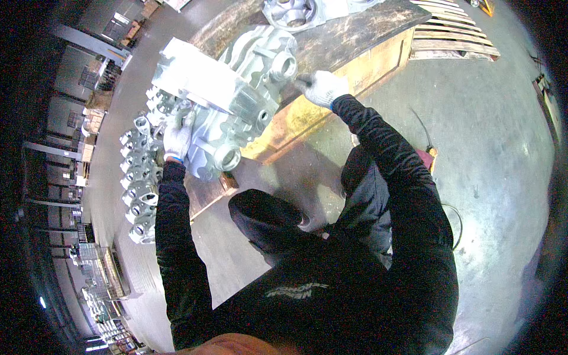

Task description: The person removes a metal casting from plastic wrap, then uses a sanding block to smooth the edges and surfaces. They rotate the casting to access different areas and later use a hammer to tap specific spots on the part.

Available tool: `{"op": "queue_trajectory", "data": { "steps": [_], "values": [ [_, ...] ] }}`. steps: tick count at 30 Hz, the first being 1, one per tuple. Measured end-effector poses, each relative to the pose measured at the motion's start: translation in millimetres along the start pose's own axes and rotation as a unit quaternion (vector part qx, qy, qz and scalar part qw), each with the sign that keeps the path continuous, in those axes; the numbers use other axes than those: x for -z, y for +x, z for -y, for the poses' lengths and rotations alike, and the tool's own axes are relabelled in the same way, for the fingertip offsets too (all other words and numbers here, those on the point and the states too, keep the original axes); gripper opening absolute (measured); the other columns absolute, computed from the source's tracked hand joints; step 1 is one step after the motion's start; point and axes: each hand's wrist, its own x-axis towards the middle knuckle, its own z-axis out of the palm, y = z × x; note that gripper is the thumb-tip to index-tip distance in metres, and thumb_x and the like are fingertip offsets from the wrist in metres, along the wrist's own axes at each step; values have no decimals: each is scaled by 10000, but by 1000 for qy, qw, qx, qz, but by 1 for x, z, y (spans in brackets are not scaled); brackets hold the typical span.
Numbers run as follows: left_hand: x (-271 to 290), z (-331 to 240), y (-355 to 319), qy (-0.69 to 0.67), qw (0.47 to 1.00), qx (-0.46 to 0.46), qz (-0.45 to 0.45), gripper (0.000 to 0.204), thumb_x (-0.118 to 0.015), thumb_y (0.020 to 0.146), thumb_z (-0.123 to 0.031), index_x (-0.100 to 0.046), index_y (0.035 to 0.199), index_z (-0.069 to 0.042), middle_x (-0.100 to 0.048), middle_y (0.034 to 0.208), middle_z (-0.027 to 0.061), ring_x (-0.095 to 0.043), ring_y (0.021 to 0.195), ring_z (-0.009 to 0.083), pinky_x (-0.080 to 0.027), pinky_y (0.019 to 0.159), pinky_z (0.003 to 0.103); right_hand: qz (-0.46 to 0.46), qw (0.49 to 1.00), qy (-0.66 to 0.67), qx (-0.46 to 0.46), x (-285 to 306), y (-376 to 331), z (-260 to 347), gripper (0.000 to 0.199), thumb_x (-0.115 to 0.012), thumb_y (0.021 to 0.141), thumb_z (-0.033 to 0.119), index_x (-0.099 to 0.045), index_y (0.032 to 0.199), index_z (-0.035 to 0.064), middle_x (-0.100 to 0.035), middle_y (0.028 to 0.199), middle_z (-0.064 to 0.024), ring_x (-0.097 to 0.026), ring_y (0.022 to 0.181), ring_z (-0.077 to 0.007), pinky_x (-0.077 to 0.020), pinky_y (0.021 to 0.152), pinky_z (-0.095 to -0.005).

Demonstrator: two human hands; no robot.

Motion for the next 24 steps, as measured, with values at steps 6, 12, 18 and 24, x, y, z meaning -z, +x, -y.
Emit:
{"op": "queue_trajectory", "data": {
  "steps": [6, 12, 18, 24],
  "values": [
    [54, -51, 18, -68, 930, -74, -354, 492, -617, 976, -369, -573, 1307, -7, -619, 1208, 242, -605, 1127, 407, -477, 975, 497, -42, 997, -19, 58, 43, 13, 1, 389, -650, 921, 428, -730, 1092, 88, -721, 1014, -216, -683, 969, -414, -547, 830, -476],
    [88, -130, 63, 50, 951, -91, -291, 665, -626, 931, -533, -556, 1369, -37, -607, 1274, 249, -604, 1182, 423, -485, 1009, 485, -97, 993, 69, 14, 51, 53, 12, 479, -769, 827, 454, -706, 1127, 86, -726, 1019, -195, -693, 968, -387, -546, 864, -449],
    [63, -163, 79, 167, 941, -68, -287, 657, -645, 892, -548, -582, 1343, -74, -631, 1230, 226, -641, 1118, 396, -517, 947, 480, -53, 976, -41, 208, 44, 86, 4, 664, -878, 718, 373, -623, 1271, 108, -675, 1130, -176, -653, 1089, -372, -519, 956, -433],
    [58, -159, 81, 172, 931, -83, -310, 658, -640, 894, -553, -585, 1325, -60, -633, 1231, 213, -644, 1107, 391, -519, 937, 485, -37, 961, 194, 192, 46, 124, -32, 505, -778, 905, 380, -614, 1229, 29, -701, 1065, -70, -667, 997, -194, -536, 895, -347]
  ]
}}
